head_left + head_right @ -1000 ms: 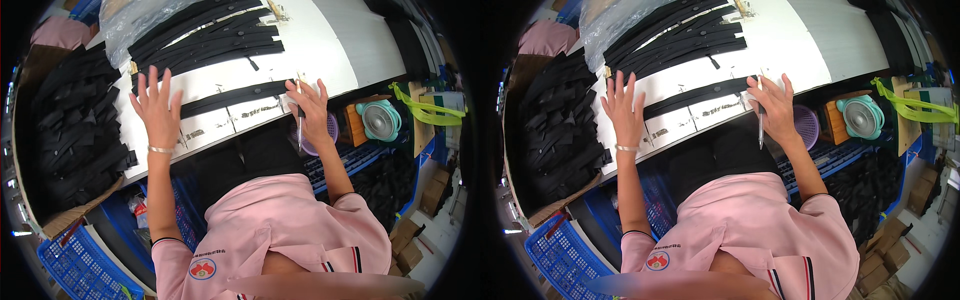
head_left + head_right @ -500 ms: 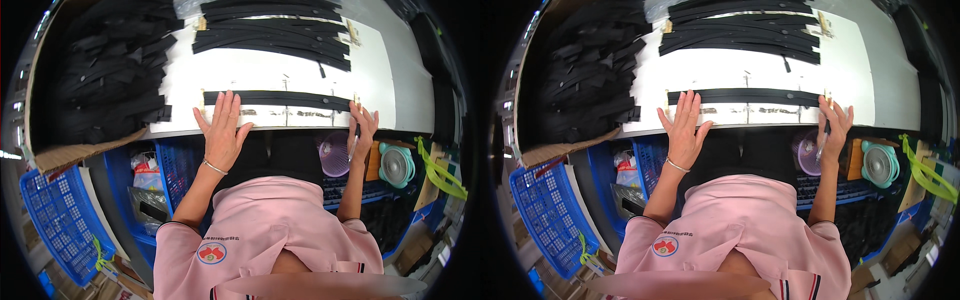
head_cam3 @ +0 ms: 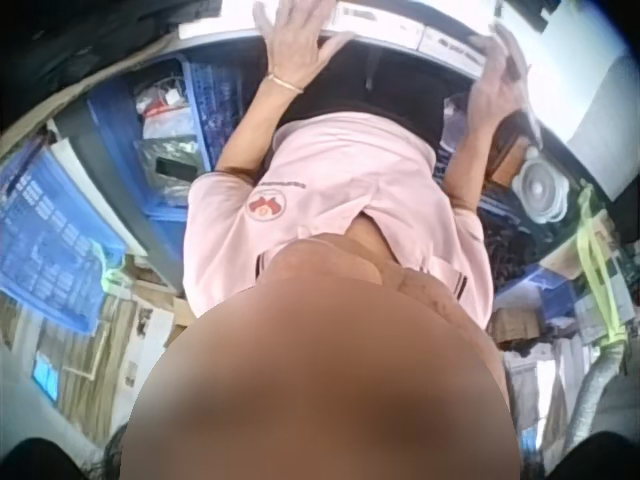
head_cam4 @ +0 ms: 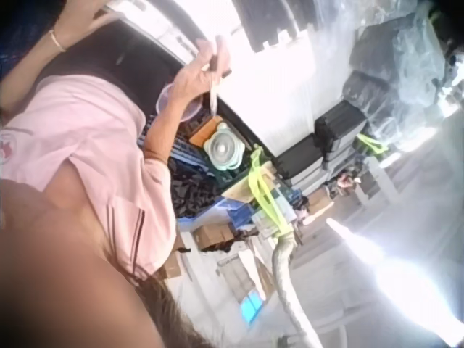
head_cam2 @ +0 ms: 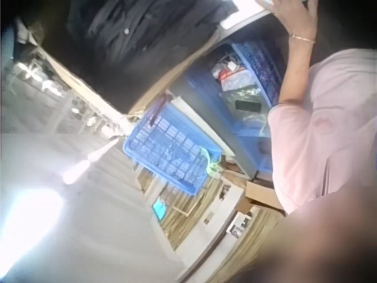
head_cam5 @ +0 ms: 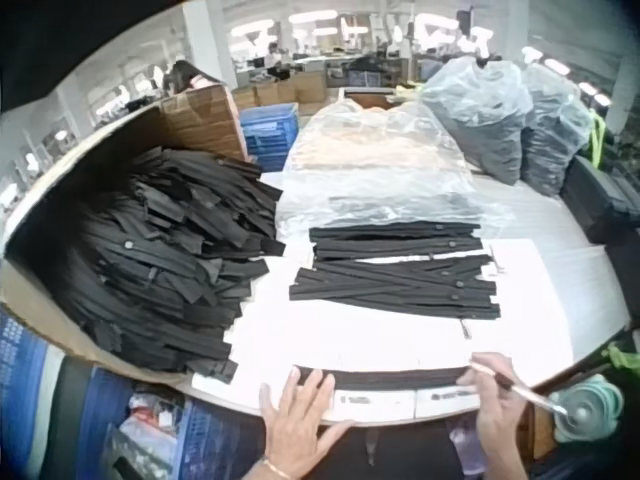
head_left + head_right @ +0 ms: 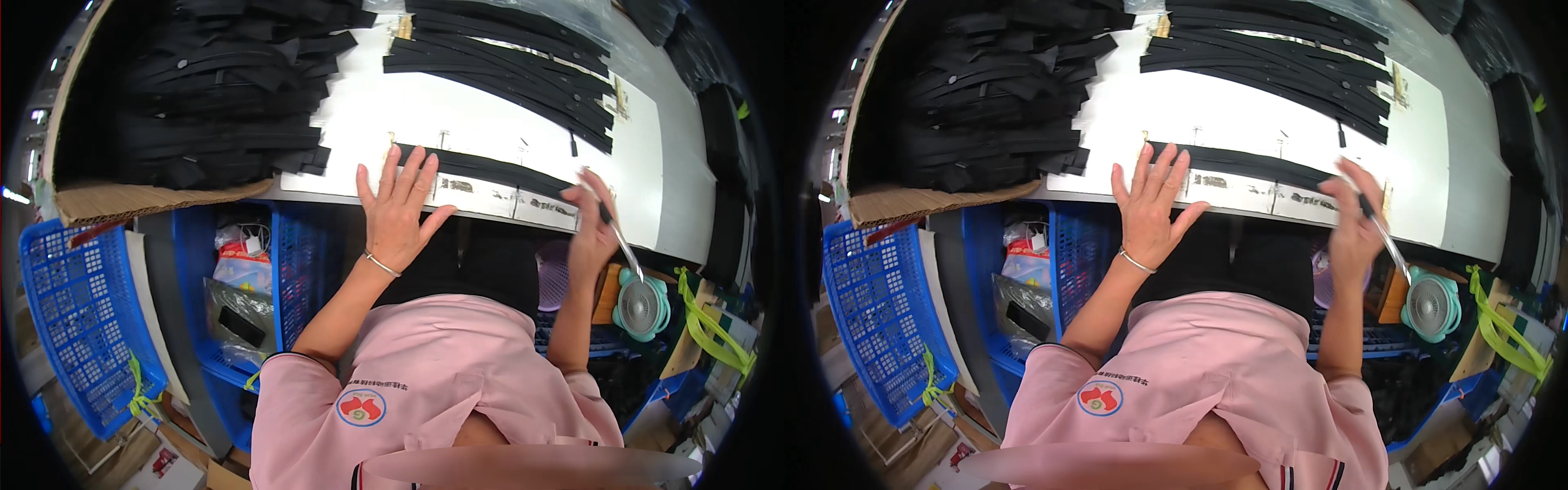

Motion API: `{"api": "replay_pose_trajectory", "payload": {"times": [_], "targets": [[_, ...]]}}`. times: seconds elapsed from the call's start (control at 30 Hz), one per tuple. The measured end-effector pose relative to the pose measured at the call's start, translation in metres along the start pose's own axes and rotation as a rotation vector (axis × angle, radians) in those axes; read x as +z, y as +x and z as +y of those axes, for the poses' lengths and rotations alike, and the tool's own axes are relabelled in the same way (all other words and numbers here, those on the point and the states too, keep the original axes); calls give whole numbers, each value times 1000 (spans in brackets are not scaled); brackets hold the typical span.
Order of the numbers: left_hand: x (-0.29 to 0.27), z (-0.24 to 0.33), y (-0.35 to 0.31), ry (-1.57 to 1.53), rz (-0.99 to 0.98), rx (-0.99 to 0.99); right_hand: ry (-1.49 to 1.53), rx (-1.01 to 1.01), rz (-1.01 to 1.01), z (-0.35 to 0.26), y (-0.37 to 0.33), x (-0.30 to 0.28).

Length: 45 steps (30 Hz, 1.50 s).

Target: Using a pen to mark specific points on black straps/strips in a factory or workshop setting.

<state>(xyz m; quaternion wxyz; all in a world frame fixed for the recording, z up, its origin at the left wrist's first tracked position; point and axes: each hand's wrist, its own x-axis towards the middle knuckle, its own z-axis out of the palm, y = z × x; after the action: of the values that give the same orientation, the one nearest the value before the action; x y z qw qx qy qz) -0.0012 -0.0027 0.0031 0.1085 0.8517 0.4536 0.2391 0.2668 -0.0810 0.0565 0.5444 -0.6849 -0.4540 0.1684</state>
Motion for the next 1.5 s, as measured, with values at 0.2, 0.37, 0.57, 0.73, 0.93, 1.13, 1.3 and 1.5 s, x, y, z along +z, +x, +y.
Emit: {"api": "replay_pose_trajectory", "payload": {"times": [0.2, 0.37, 0.57, 0.73, 0.93, 1.13, 1.3, 1.5], "targets": [[1, -3, -1, 60, 37, -9, 335, 125, -293, -44, 18, 87], [1, -1, 0, 12, 44, -31, 230, -14, -276, -20, 19, 134], [4, -2, -3, 6, 63, -32, 107, -64, -308, -7, 16, 139], [1, -2, -2, 27, 69, -31, 78, -125, -331, -10, 16, 141], [2, -2, -2, 18, 52, -25, 59, -151, -327, -11, 13, 143], [1, -1, -3, 6, 39, -39, 100, -151, -339, -8, 13, 136], [2, -1, -1, 17, 33, -34, -53, -252, -452, -4, 15, 132], [2, -2, -1, 26, 20, -33, -7, -222, -501, -3, 17, 128]]}}
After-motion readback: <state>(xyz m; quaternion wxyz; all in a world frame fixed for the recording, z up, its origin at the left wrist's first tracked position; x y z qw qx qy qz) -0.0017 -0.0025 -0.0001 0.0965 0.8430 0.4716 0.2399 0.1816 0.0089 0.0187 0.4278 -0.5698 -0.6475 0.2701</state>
